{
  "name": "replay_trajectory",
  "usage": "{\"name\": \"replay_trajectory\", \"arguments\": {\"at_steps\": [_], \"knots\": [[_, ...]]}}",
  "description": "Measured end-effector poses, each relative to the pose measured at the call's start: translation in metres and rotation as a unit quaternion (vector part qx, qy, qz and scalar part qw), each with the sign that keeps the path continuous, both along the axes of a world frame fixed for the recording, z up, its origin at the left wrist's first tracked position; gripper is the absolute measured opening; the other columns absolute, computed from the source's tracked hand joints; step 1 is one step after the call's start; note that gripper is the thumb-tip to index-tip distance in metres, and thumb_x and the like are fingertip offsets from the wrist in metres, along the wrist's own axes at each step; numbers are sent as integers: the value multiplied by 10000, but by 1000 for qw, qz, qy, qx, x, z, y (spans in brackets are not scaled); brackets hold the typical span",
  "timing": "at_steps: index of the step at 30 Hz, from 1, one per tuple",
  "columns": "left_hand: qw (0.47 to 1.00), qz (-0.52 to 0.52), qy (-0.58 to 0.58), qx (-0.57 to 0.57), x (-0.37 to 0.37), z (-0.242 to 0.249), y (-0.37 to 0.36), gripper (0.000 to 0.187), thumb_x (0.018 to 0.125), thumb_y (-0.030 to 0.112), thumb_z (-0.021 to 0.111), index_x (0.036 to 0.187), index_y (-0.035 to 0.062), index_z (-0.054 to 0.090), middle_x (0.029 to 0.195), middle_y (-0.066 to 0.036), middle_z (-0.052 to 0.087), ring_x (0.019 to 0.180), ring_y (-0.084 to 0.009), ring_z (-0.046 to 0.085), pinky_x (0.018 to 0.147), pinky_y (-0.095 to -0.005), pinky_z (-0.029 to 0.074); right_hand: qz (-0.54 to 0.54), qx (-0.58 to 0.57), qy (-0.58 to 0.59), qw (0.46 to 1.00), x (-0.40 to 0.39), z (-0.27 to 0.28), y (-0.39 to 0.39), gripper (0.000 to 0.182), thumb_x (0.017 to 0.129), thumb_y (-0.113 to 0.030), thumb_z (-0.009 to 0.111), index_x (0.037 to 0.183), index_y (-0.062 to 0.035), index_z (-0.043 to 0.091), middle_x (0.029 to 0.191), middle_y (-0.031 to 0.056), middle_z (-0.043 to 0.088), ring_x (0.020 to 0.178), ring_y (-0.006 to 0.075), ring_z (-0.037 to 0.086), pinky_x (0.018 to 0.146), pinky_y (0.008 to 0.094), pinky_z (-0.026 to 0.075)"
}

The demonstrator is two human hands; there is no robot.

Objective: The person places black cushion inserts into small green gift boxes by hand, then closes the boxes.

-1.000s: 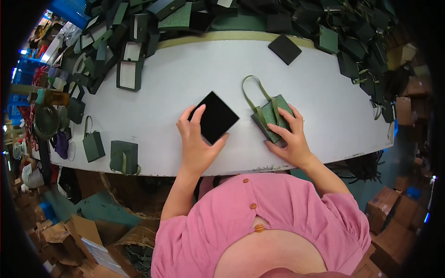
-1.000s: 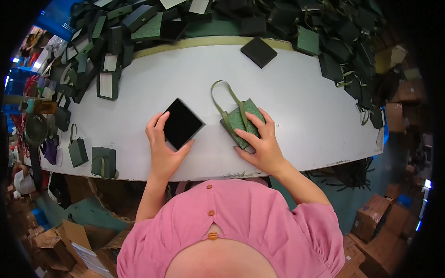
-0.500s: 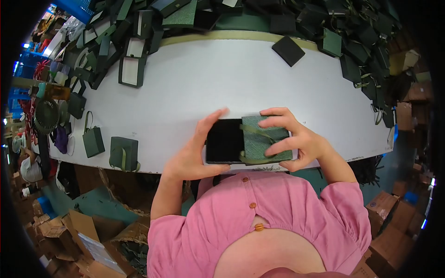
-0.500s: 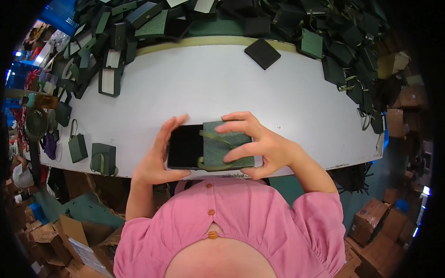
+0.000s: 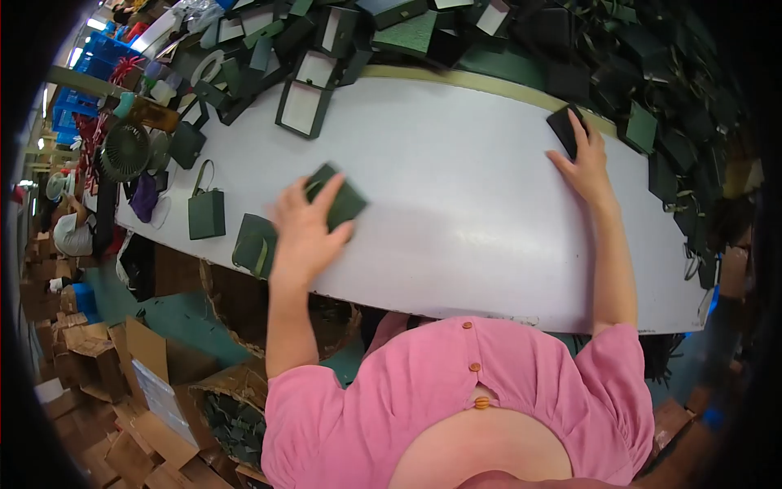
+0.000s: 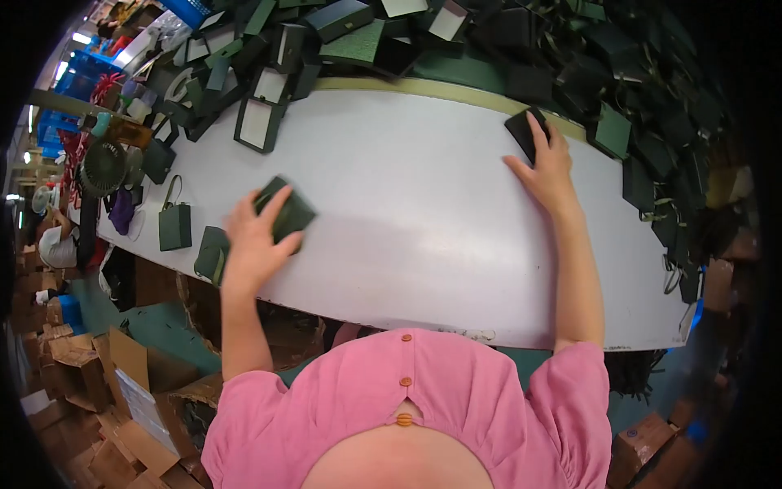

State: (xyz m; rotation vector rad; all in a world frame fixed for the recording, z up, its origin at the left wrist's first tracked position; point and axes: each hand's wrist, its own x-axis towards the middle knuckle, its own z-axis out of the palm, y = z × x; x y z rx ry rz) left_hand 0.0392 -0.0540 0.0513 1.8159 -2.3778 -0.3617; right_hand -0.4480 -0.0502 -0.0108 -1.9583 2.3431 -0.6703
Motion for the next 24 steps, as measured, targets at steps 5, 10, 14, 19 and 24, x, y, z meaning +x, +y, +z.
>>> {"name": "replay_trajectory", "arguments": {"at_steps": [5, 10, 14, 19, 24], "knots": [[986, 87, -137, 23, 48, 30, -28, 799, 748, 369, 837, 1458, 138, 553, 1540, -249, 428, 1464, -488, 324, 1185, -681, 253, 61, -63, -79, 993, 5, 25, 18, 386, 985, -120, 683, 1363, -88, 609, 1208, 160, 687, 1071, 310, 660, 917, 359, 521], [982, 111, -6, -155, 26, -26, -140, 973, 747, 373, 852, 1541, 32, 404, 1532, -310, 423, 1392, -500, 428, 1148, -569, 381, 51, -76, -193, 977, 37, 39, 19, 247, 1040, -32, 574, 1266, -54, 671, 1125, 144, 707, 908, 292, 683, 822, 314, 537], [981, 48, 159, -105, 10, -53, -167, 994, 712, 293, 853, 1554, 42, 389, 1506, -279, 458, 1371, -479, 435, 1157, -519, 384, 117, -64, -53, 990, 65, 22, 36, 453, 923, -245, 768, 1345, -122, 660, 1466, 216, 508, 1296, 398, 512, 1078, 476, 434], [958, -230, 168, 5, -50, -17, -59, 1001, 691, 177, 857, 1566, 68, 384, 1486, -203, 491, 1389, -422, 423, 1173, -481, 375, 194, -5, -59, 979, 80, 14, 60, 598, 802, -239, 840, 1375, -187, 672, 1528, 236, 454, 1364, 442, 414, 1145, 542, 359], [909, -260, 315, 82, -91, -39, 6, 1139, 679, 102, 902, 1617, 70, 258, 1557, -191, 388, 1416, -387, 414, 1182, -470, 375, 389, -19, -186, 902, 94, 54, 59, 491, 785, -190, 815, 1272, -190, 754, 1549, 206, 465, 1360, 416, 413, 1165, 527, 316]]}}
